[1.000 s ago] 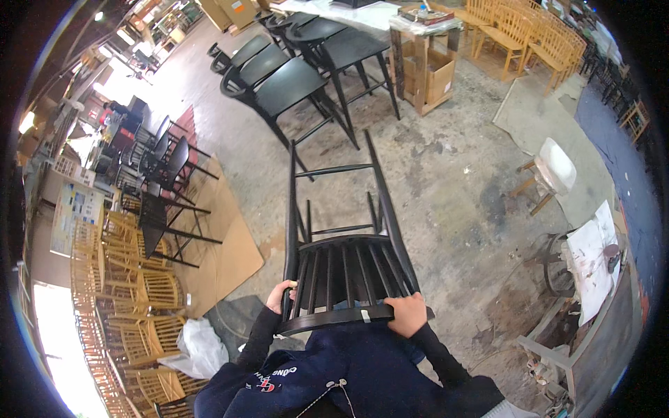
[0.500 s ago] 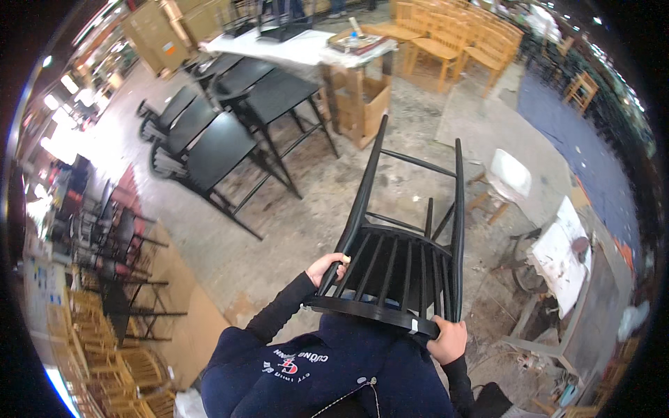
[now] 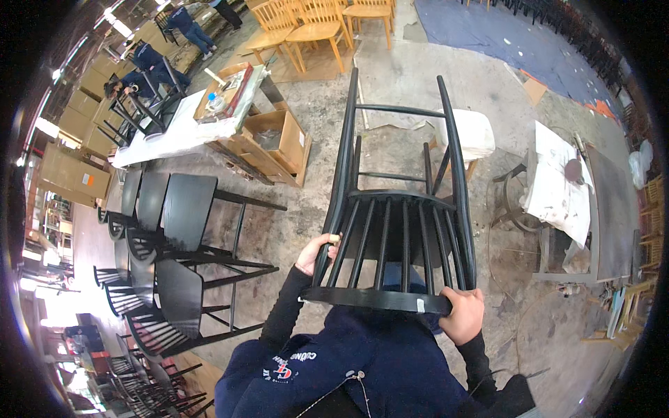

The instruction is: The person picks up and moves several wooden chairs of different colors and styles within a furniture workshop. They lift chairs, carry them across the room, and place them in new locations among other furniture.

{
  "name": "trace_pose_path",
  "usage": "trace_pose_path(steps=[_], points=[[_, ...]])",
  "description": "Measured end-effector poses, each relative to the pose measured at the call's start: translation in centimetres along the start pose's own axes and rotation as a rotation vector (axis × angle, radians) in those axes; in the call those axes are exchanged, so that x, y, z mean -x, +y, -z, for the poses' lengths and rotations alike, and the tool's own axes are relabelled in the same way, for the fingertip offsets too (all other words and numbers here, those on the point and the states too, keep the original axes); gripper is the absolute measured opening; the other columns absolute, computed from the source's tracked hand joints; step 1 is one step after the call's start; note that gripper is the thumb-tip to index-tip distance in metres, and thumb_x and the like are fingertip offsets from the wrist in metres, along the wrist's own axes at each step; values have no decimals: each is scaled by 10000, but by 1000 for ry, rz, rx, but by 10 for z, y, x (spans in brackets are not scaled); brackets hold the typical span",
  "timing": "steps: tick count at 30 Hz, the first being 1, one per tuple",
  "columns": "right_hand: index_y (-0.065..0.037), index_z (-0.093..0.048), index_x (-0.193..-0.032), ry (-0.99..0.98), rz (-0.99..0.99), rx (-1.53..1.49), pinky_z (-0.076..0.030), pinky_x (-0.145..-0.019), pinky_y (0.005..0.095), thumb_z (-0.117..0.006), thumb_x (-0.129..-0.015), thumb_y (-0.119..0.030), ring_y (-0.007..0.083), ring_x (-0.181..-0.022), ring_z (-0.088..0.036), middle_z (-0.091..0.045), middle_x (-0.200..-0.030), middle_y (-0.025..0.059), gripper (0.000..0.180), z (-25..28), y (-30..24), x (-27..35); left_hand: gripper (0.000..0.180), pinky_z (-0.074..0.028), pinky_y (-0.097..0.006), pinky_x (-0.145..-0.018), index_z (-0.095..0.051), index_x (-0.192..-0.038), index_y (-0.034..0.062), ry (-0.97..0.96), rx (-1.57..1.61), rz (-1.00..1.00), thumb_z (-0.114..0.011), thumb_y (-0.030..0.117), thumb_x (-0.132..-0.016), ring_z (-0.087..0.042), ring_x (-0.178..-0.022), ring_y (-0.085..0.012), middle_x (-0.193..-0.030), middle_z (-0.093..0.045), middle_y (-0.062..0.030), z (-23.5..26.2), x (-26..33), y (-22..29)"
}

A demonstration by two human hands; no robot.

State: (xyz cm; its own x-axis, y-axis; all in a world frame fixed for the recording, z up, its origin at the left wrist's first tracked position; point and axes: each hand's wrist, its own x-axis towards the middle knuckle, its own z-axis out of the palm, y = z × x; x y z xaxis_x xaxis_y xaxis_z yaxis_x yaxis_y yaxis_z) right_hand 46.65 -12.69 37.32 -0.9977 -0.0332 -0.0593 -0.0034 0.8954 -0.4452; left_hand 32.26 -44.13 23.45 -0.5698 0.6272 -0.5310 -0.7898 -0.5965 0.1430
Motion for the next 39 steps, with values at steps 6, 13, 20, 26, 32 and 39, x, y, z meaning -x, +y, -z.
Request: trace_pose_path(steps=[6, 13, 20, 26, 32, 39], points=[[-92, -565, -711, -21, -20, -19, -354, -670, 363, -617, -535, -94, 283, -687, -582, -588, -648, 80, 183, 27, 18, -168, 54, -437, -194, -443, -511, -840, 43, 179, -84, 5, -557, 68, -829, -487, -523, -80, -676, -504, -11, -65, -92, 123], [-86, -558, -697, -62, -40, -13, -342, -632, 377, -614, -575, -121, 312, -680, -570, -585, -650, 102, 139, 31, 11, -340, 106, -418, -175, -444, -520, -846, 20, 165, -83, 92, -547, 120, -862, -472, -507, -74, -702, -507, -15, -95, -188, 265], [-69, -563, -745, 94, -127, -36, -336, -660, 386, -550, -530, -18, 348, -702, -550, -586, -685, 140, 221, 6, -23, -490, 118, -451, -194, -460, -540, -849, 33, 0, -121, 198, -562, 145, -879, -493, -512, -70, -674, -524, -7, -120, -299, 431], [-76, -584, -745, 146, -168, -7, -348, -648, 360, -580, -537, -35, 320, -707, -574, -603, -689, 116, 211, 28, -28, -630, 131, -437, -187, -447, -512, -906, -8, -4, -107, 173, -527, 123, -898, -493, -570, -74, -749, -516, -44, -170, -407, 560], [-129, -643, -792, 124, -151, 77, -422, -621, 398, -620, -545, -91, 343, -651, -579, -606, -650, 127, 251, 63, 37, -817, 318, -471, -219, -476, -468, -858, 9, -130, 78, 352, -544, 315, -902, -520, -574, -112, -710, -522, -46, -200, -557, 651], [-140, -664, -928, -77, -178, 91, -479, -701, 425, -741, -535, -198, 352, -767, -613, -639, -753, 158, 405, 89, 85, -1023, 301, -460, -240, -500, -461, -857, 15, 72, 189, 240, -565, 296, -891, -503, -562, -119, -726, -516, -64, -216, -696, 754]])
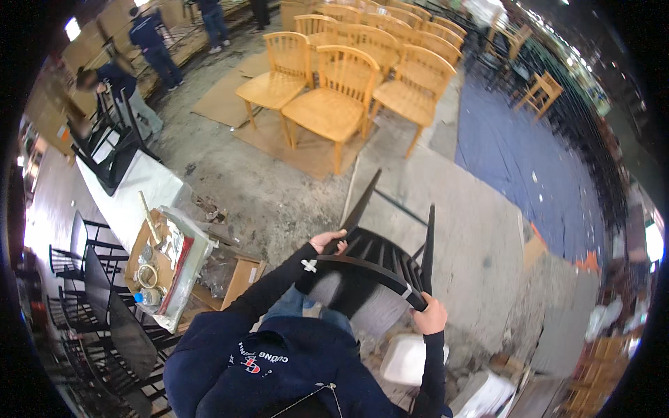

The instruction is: The person picks up and moves several wooden chairs of different colors and styles within a furniture workshop. They lift chairs, carry them across the room, and place them in new locations among other furniture.

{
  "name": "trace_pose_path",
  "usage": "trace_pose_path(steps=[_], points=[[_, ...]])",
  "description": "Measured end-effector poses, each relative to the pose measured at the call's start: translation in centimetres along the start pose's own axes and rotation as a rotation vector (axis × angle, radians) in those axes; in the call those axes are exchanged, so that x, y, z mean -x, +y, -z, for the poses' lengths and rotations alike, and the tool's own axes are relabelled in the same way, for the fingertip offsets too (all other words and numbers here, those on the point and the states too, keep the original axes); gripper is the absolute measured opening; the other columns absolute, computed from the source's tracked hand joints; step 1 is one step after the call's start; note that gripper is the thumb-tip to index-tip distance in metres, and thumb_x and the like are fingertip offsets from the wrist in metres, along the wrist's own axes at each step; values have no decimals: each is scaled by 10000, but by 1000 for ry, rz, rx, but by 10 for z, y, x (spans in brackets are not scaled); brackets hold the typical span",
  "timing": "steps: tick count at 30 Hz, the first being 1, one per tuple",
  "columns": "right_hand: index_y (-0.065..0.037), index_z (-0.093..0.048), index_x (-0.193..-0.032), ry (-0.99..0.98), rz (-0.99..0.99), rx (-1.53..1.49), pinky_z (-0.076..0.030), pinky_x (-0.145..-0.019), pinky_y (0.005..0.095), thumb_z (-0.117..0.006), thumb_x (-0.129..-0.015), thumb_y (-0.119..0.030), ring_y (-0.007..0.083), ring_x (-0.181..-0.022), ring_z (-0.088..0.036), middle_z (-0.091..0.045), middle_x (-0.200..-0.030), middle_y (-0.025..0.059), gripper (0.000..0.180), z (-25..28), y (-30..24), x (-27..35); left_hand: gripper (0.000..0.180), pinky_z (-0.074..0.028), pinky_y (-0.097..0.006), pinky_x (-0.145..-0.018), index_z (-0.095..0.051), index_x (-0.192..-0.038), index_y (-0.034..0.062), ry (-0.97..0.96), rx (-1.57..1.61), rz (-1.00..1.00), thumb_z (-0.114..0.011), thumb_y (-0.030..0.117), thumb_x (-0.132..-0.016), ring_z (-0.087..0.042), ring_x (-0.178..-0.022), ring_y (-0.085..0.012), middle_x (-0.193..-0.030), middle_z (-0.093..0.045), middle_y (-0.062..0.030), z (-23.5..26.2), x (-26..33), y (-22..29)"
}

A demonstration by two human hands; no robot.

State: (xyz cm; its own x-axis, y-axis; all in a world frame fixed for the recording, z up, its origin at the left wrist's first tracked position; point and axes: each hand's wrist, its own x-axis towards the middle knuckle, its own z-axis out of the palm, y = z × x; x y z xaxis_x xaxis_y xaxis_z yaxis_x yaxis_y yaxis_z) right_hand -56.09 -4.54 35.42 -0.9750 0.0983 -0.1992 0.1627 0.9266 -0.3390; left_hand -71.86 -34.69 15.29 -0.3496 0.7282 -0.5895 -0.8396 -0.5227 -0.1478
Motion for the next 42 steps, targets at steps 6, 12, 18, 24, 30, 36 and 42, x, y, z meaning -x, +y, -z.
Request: trace_pose_path(steps=[6, 12, 18, 24, 30, 36, 42], points=[[-142, -658, -924, 44, 20, -61, -488, -668, 384, -708, -522, -127, 313, -777, -640, -659, -768, 118, 406, 5, 3, -117, 261, -472, -307, -539, -478, -825, 6, -110, -161, -86, -572, 242, -884, -541, -572, -172, -697, -541, -84, -22, -36, 76], [-119, -640, -915, 428, -161, -200, -464, -666, 366, -699, -471, -52, 281, -733, -630, -645, -727, 121, 454, 9, -2, -211, 228, -493, -361, -660, -551, -906, 46, 17, -391, -302, -546, 273, -886, -584, -802, -205, -795, -589, -72, -81, -63, 148], [-34, -588, -1091, 452, -288, -22, -446, -838, 401, -623, -509, -155, 358, -951, -593, -616, -1000, 231, 595, 41, 15, -316, 256, -490, -355, -751, -582, -978, 28, -116, -122, -348, -566, 244, -841, -589, -879, -233, -950, -623, -108, 18, -37, 240], [-132, -637, -1035, 749, -393, 305, -478, -782, 441, -593, -649, -259, 347, -883, -614, -652, -912, 155, 409, 54, 22, -423, 234, -498, -352, -663, -547, -945, 40, 373, 283, -671, -556, 241, -825, -565, -768, -224, -882, -580, -85, 174, 39, 276], [-140, -354, -1305, 1291, -325, 466, -235, -1035, 533, -649, -747, -282, 322, -1217, -374, -403, -1272, 162, 647, 11, -68, -488, 299, -473, -324, -693, -476, -1077, 57, 656, 453, -687, -517, 237, -842, -517, -835, -192, -1033, -509, -56, 238, 89, 253], [-148, -81, -1442, 92, -583, 67, -223, -1032, 577, -734, -568, -533, 409, -1337, -171, -88, -1474, 218, 1156, -232, -203, -553, 334, -475, -336, -701, -472, -1109, 64, 714, 479, -680, -526, 260, -844, -530, -859, -196, -1066, -524, -56, 252, 92, 261], [-125, -37, -1437, 243, -466, 217, -274, -1040, 506, -812, -560, -261, 454, -1311, -186, -86, -1467, 226, 1179, -234, -171, -639, 269, -482, -333, -630, -523, -1023, 80, 931, 324, -705, -535, 283, -848, -574, -789, -201, -979, -588, -69, 237, 120, 296]])
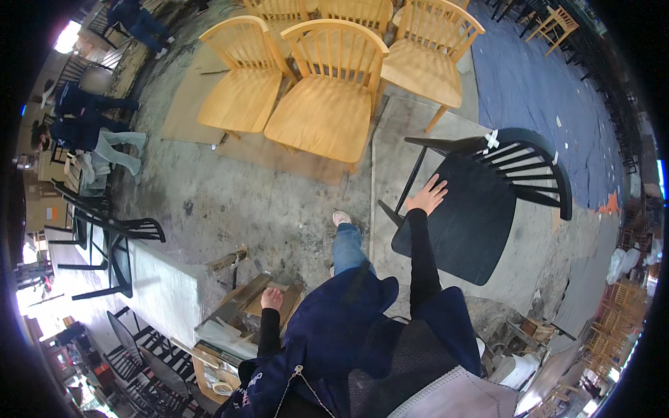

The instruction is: The person picks up and moves several wooden chairs of different colors and styles within a furniture workshop. They lift chairs, carry them across the room, and place them in new locations among other furniture.

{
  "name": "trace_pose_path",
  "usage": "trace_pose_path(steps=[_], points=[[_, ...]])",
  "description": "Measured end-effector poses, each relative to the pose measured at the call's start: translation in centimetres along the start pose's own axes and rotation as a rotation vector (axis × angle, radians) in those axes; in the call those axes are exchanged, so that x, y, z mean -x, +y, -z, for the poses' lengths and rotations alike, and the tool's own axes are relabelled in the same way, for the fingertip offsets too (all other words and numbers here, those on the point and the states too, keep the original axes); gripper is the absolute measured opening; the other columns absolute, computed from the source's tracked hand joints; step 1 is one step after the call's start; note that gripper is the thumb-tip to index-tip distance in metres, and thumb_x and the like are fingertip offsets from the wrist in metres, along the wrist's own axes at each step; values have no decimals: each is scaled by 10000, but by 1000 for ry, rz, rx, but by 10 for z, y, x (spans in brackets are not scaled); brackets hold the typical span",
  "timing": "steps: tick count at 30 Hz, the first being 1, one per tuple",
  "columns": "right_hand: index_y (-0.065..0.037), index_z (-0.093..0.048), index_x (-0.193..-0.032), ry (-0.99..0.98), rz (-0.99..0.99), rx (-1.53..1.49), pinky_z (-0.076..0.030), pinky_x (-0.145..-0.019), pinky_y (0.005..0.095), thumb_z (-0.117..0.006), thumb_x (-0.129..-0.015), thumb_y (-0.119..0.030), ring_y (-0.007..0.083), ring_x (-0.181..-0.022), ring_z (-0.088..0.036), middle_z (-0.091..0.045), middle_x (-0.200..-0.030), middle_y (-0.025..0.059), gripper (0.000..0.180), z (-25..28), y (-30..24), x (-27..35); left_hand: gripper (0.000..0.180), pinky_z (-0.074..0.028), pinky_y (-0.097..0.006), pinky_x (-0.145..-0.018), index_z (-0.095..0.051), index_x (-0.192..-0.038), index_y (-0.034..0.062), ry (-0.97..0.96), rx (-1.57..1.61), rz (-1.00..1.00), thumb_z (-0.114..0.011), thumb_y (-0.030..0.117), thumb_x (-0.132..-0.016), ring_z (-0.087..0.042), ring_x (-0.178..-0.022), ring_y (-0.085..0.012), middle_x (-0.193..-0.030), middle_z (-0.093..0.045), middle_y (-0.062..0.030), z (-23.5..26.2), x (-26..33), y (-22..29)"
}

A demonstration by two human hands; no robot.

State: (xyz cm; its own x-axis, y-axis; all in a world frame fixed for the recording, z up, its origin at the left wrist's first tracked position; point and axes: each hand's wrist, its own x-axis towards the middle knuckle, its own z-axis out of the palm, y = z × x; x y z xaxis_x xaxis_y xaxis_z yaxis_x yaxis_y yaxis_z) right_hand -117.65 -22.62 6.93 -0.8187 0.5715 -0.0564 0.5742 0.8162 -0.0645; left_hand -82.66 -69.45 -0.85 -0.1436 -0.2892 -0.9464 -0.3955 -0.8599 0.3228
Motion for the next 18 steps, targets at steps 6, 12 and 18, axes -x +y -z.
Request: trace_pose_path(steps=[6, 12, 18], points=[[-183, -37, -1440, -202, -14, 113, -322, -1006, 524, -786, -599, -234, 436, -1305, -223, -119, -1483, 145, 1128, -18, -23, -104, 181, -439, -278, -441, -550, -941, 90, 83, -384, -199, -562, 242, -843, -577, -560, -144, -725, -604, -40, -18, 11, 57], [-115, -164, -1434, -178, 237, 716, -308, -1014, 483, -482, -824, -169, 320, -1366, -142, -92, -1491, 128, 690, -54, -26, -125, 228, -426, -251, -418, -546, -1021, 62, 269, -443, -263, -542, 212, -849, -570, -531, -117, -725, -614, -53, 7, 21, 72], [-69, -316, -1379, -281, 100, 692, -434, -888, 492, -551, -788, -304, 354, -1337, -209, -70, -1499, 131, 678, -54, -42, -126, 247, -470, -324, -423, -551, -988, 16, 379, -185, -24, -560, 195, -818, -582, -522, -195, -698, -609, -99, 33, 5, 17]])
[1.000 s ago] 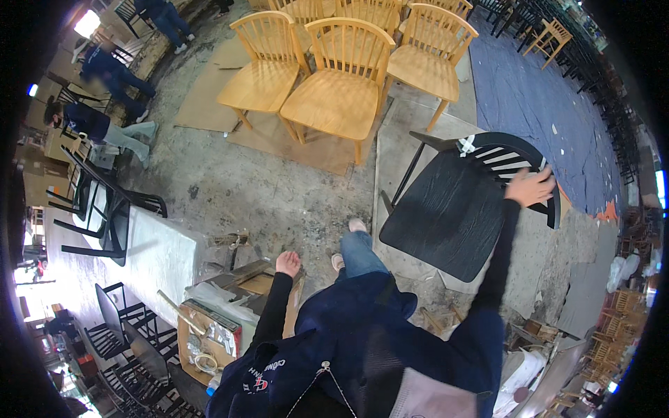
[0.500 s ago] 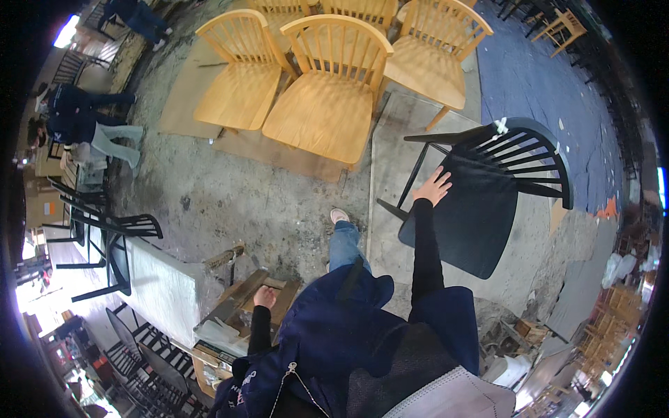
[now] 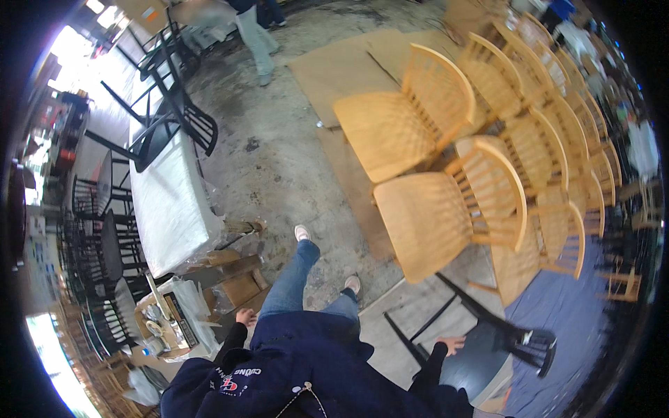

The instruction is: The person picks up and moves several wooden chairs of different colors and styles within a furniture workshop. They lift chairs, carry them across the room, and place them in new locations among other furniture.

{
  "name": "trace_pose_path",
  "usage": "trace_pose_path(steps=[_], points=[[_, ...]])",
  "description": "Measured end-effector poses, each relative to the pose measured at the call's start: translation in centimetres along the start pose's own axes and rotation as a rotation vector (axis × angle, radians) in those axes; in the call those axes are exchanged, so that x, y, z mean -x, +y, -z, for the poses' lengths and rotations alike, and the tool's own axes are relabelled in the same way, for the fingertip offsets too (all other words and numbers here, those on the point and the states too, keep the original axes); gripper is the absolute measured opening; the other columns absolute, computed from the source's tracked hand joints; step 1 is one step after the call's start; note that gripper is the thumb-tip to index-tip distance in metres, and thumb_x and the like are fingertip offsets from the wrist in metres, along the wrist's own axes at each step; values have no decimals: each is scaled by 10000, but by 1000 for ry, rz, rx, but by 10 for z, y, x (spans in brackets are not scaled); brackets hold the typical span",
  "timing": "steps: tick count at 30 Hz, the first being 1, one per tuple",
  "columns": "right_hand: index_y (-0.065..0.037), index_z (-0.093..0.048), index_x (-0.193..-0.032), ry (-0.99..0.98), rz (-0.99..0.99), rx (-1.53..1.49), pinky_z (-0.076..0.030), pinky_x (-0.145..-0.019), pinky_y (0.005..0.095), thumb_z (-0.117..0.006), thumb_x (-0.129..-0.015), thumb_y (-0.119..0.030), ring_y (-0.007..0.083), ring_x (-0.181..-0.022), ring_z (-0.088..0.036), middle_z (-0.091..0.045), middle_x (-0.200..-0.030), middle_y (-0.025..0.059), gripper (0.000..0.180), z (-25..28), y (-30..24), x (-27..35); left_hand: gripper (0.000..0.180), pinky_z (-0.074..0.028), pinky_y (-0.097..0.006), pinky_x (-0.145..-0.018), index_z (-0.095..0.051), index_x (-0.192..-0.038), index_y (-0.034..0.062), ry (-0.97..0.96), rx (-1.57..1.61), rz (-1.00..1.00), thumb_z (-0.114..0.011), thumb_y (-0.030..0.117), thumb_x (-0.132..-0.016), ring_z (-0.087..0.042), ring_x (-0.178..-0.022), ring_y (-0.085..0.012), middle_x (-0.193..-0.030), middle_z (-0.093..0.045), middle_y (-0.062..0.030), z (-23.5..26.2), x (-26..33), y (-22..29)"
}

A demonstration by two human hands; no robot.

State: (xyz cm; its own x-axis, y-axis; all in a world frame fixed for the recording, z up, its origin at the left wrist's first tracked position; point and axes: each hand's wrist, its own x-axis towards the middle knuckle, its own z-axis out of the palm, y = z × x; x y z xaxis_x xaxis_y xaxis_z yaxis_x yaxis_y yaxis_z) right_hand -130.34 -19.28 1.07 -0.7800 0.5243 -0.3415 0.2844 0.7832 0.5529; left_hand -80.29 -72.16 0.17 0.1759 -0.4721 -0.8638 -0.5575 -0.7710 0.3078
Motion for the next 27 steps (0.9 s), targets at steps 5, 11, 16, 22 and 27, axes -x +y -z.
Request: trace_pose_path(steps=[5, 11, 16, 22, 27], points=[[-84, -451, -1280, -104, 147, -269, -423, -929, 420, -623, -717, -346, 350, -1142, -487, -381, -1359, 169, 644, 13, -133, 32, 343, -455, -363, -569, -600, -948, -3, -20, -256, 83, -554, 301, -798, -582, -701, -240, -806, -611, -162, -19, -56, 21], [-66, -545, -1064, -496, 793, -457, -440, -721, 351, -607, -729, -289, 250, -832, -547, -574, -962, 142, 407, 34, -394, 161, 462, -479, -410, -719, -612, -963, -45, 96, -472, -274, -574, 383, -792, -616, -908, -287, -925, -640, -231, -54, -190, 283], [-36, -581, -882, -1031, 624, -1176, -433, -511, 314, -580, -760, -205, 200, -568, -534, -576, -711, 106, 208, 158, -542, 190, 297, -443, -264, -489, -542, -1029, -12, -277, 358, -481, -583, 213, -840, -581, -626, -146, -751, -599, -80, -100, -221, 594], [-35, -578, -777, -450, 621, -1485, -422, -408, 304, -517, -794, -143, 170, -447, -514, -561, -593, 84, 125, 284, -681, 169, 291, -476, -260, -586, -575, -998, -23, -300, 222, -678, -610, 213, -832, -577, -686, -130, -825, -621, -53, -153, -269, 815], [-59, -576, -784, -583, 558, -1031, -405, -376, 329, -499, -803, -177, 180, -434, -504, -560, -598, 93, 142, 343, -848, 161, 128, -430, -295, -435, -560, -885, 31, -290, 314, -285, -560, 134, -810, -541, -510, -165, -606, -552, -61, -178, -325, 856]])
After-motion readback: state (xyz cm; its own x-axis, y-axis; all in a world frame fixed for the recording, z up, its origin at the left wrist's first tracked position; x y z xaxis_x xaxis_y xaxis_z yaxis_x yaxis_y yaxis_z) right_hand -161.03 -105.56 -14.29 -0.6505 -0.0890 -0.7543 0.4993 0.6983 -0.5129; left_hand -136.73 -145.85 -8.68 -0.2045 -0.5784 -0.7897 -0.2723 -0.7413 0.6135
